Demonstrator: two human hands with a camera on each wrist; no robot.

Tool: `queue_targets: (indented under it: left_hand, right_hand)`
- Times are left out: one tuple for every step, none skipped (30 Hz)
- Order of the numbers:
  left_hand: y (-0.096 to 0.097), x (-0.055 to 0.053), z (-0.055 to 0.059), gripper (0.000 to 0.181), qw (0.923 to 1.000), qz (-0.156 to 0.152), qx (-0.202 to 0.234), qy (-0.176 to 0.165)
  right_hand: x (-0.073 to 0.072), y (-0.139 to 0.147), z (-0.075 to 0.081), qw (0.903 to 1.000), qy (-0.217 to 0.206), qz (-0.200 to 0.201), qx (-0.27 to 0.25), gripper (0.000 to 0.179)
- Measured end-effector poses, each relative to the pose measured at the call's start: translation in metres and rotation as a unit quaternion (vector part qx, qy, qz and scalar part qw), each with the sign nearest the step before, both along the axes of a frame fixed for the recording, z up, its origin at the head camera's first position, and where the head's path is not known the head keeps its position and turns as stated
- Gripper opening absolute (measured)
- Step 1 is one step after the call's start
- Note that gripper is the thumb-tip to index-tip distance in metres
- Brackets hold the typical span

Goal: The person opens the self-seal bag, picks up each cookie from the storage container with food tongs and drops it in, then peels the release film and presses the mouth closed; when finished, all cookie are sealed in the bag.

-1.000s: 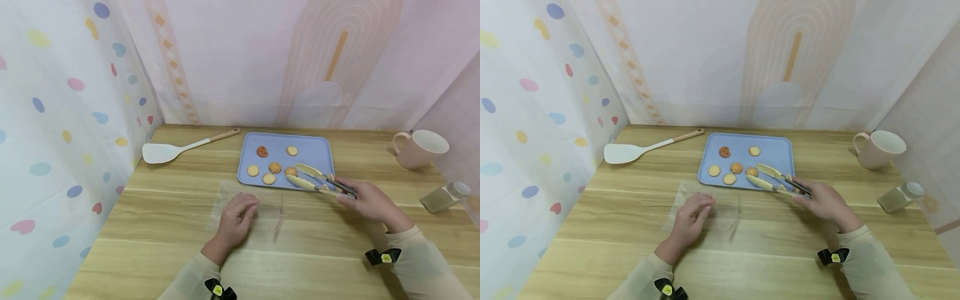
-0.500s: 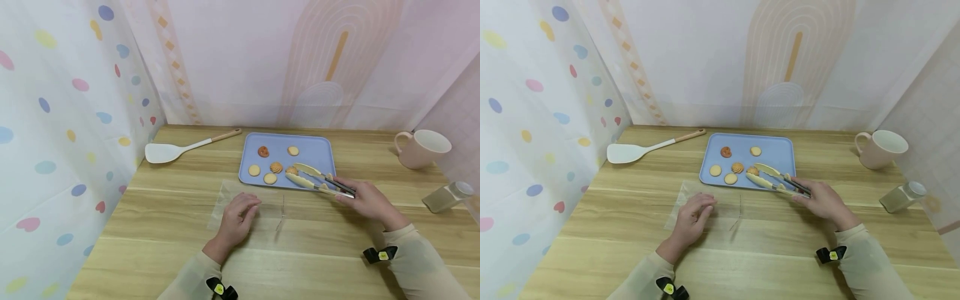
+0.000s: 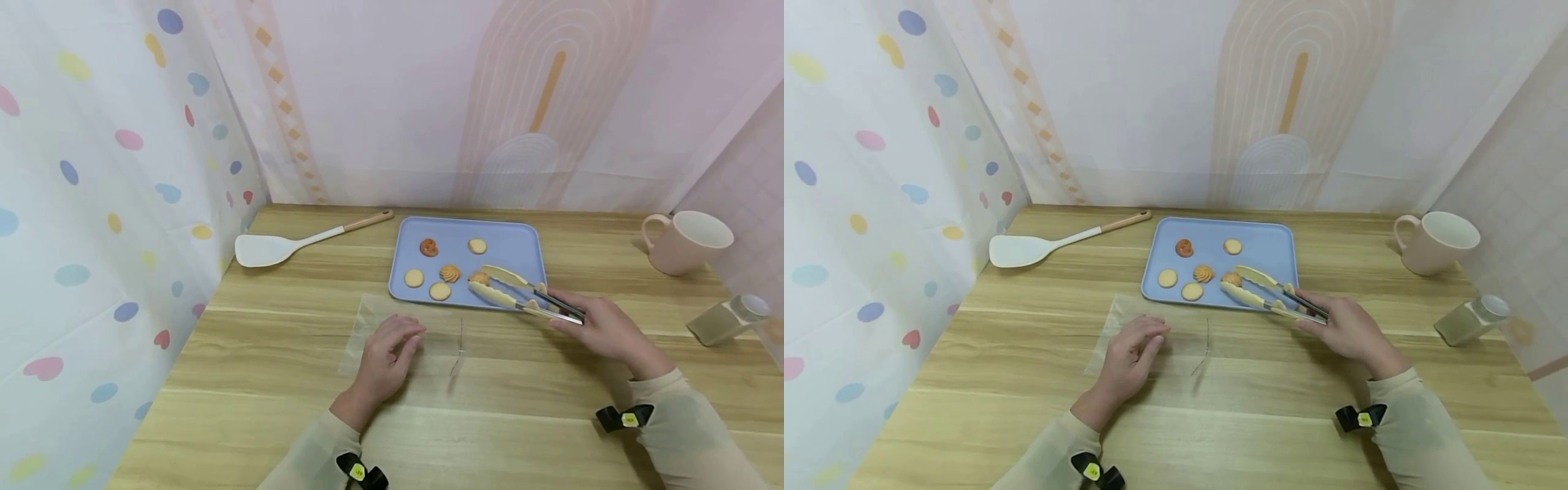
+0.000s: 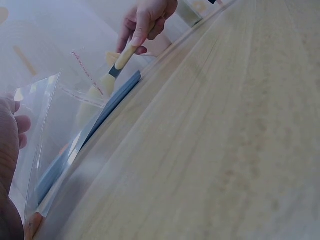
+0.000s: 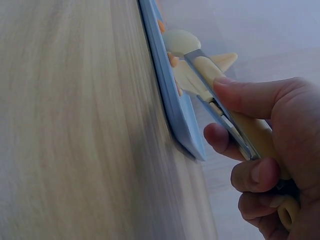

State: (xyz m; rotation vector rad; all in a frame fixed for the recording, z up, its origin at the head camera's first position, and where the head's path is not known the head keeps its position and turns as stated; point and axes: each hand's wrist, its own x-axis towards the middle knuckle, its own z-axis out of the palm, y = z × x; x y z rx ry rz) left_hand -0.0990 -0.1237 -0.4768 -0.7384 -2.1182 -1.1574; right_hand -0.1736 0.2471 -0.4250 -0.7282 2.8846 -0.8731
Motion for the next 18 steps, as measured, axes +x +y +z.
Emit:
queue_targets:
  left_hand:
    - [0.0000, 0.0000, -0.0001, 0.012, 1.0000, 0.000, 0.000, -0.001]
    - [0.0001, 0.0000, 0.0000, 0.012, 1.0000, 0.001, -0.001, -0.002]
    - [0.0002, 0.0000, -0.0001, 0.012, 1.0000, 0.001, -0.001, -0.002]
    - [0.0000, 0.0002, -0.0002, 0.012, 1.0000, 0.001, -0.001, -0.002]
    - [-0.0002, 0.0002, -0.0004, 0.012, 1.0000, 0.002, -0.001, -0.002]
    - [-0.0002, 0.0003, -0.0007, 0.012, 1.0000, 0.001, -0.001, -0.003]
    - [-0.0002, 0.0002, -0.0012, 0.012, 1.0000, 0.001, -0.001, -0.002]
    - [-0.0001, 0.0002, -0.0015, 0.012, 1.0000, 0.002, -0.001, -0.001]
    - [-0.0001, 0.0003, -0.0017, 0.012, 1.0000, 0.002, -0.001, 0.000]
    - [-0.0001, 0.0004, -0.0020, 0.012, 1.0000, 0.002, -0.001, 0.001]
    - [0.0000, 0.0004, -0.0020, 0.012, 1.0000, 0.002, -0.001, 0.000]
    - [0.0001, 0.0004, -0.0020, 0.012, 1.0000, 0.002, -0.001, -0.001]
    - [0.0001, 0.0004, -0.0018, 0.012, 1.0000, 0.002, -0.001, -0.001]
    - [0.0001, 0.0004, -0.0016, 0.012, 1.0000, 0.002, -0.002, -0.001]
    - [0.0001, 0.0004, -0.0013, 0.012, 1.0000, 0.002, -0.003, -0.001]
    - [0.0002, 0.0003, -0.0010, 0.012, 1.0000, 0.003, -0.004, -0.002]
    - [0.0002, 0.0001, -0.0005, 0.012, 1.0000, 0.003, -0.004, -0.002]
    - [0.0002, 0.0000, -0.0002, 0.012, 1.0000, 0.003, -0.005, -0.002]
  right_hand:
    - [-0.0001, 0.0002, -0.0003, 1.0000, 0.001, 0.000, 0.002, 0.056]
    - [-0.0003, 0.0004, -0.0007, 1.0000, -0.001, -0.002, 0.003, 0.056]
    - [-0.0008, 0.0005, -0.0012, 1.0000, -0.001, -0.002, 0.005, 0.056]
    - [-0.0015, 0.0001, -0.0016, 1.0000, -0.003, -0.003, 0.008, 0.056]
    - [-0.0023, -0.0004, -0.0021, 0.9999, -0.005, -0.003, 0.012, 0.056]
    - [-0.0030, -0.0008, -0.0026, 0.9999, -0.008, -0.004, 0.014, 0.057]
    - [-0.0039, -0.0012, -0.0031, 0.9998, -0.012, -0.006, 0.015, 0.057]
    - [-0.0045, -0.0019, -0.0035, 0.9997, -0.016, -0.007, 0.016, 0.057]
    - [-0.0049, -0.0024, -0.0038, 0.9997, -0.017, -0.008, 0.018, 0.057]
    - [-0.0052, -0.0028, -0.0041, 0.9996, -0.019, -0.008, 0.019, 0.057]
    - [-0.0052, -0.0031, -0.0044, 0.9996, -0.020, -0.007, 0.019, 0.057]
    - [-0.0052, -0.0033, -0.0045, 0.9996, -0.020, -0.005, 0.017, 0.057]
    - [-0.0051, -0.0035, -0.0045, 0.9997, -0.021, -0.003, 0.015, 0.057]
    - [-0.0049, -0.0038, -0.0044, 0.9998, -0.018, -0.001, 0.012, 0.057]
    - [-0.0048, -0.0037, -0.0043, 0.9998, -0.016, 0.002, 0.010, 0.057]
    - [-0.0047, -0.0040, -0.0041, 0.9999, -0.014, 0.004, 0.008, 0.056]
    - [-0.0045, -0.0041, -0.0036, 0.9999, -0.012, 0.006, 0.006, 0.056]
    - [-0.0045, -0.0043, -0.0032, 0.9999, -0.010, 0.007, 0.004, 0.056]
